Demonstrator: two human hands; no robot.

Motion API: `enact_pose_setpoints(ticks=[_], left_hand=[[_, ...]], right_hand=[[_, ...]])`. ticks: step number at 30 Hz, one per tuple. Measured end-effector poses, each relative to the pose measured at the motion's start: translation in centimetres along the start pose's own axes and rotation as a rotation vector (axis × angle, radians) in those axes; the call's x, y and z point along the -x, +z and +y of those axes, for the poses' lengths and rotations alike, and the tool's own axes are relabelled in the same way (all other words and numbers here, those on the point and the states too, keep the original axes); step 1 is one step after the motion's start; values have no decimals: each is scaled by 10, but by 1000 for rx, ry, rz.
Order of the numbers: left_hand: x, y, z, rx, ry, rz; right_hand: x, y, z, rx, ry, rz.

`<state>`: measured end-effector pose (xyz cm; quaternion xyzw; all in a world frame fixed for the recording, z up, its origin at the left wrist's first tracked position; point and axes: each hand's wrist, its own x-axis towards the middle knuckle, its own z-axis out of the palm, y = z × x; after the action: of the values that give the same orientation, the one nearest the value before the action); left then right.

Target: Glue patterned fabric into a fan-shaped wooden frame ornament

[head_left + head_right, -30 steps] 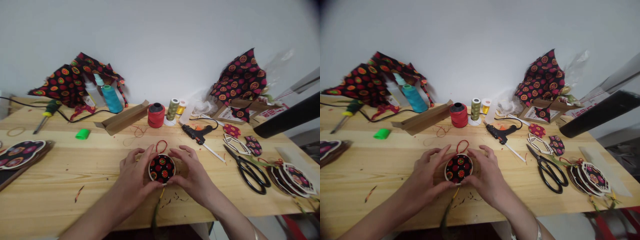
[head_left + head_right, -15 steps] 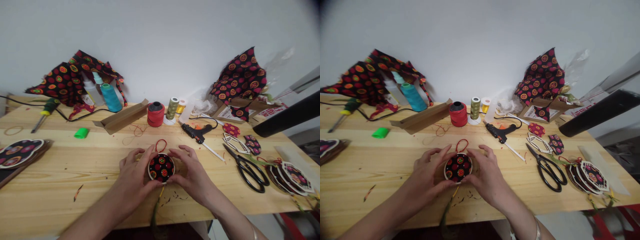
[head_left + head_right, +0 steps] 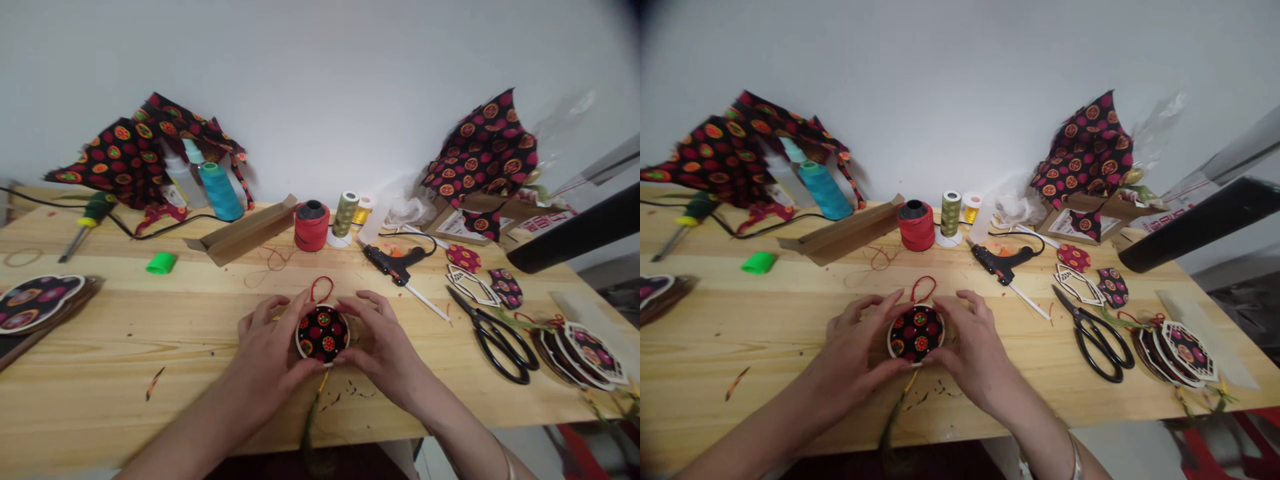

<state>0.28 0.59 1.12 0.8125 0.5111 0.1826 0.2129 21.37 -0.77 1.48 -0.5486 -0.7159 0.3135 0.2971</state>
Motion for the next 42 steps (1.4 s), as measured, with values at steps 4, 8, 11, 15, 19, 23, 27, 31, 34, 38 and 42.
enact_pose_setpoints(ticks=[4, 8, 11, 15, 19, 23, 27, 31, 34, 38, 42], left_hand=[[0, -1, 0, 2, -3, -10], [0, -1, -1, 6, -2, -31], [0, -1, -2, 11, -13, -40], [0, 0, -3, 6, -15, -27], [2, 1, -4, -1, -4, -19], [2, 2, -5, -17, 2, -12], [2, 2, -5, -18, 4, -23], [2, 2, -5, -15, 4, -13], [2, 3, -5, -6, 6, -14], [1, 4, -6, -4, 1, -15], [0, 4, -5, 6, 1, -19]], right_hand=[[0, 0, 1, 2, -5, 1], [1, 1, 2, 25, -14, 4], [1, 1, 1, 34, -9, 3], [0, 1, 0, 35, -3, 2], [0, 1, 1, 37, -8, 8], [2, 2, 1, 40, -4, 5], [2, 2, 0, 50, 4, 6], [2, 1, -1, 64, 4, -2], [2, 1, 0, 71, 6, 0], [1, 2, 1, 75, 2, -2], [2, 2, 1, 76, -6, 0]])
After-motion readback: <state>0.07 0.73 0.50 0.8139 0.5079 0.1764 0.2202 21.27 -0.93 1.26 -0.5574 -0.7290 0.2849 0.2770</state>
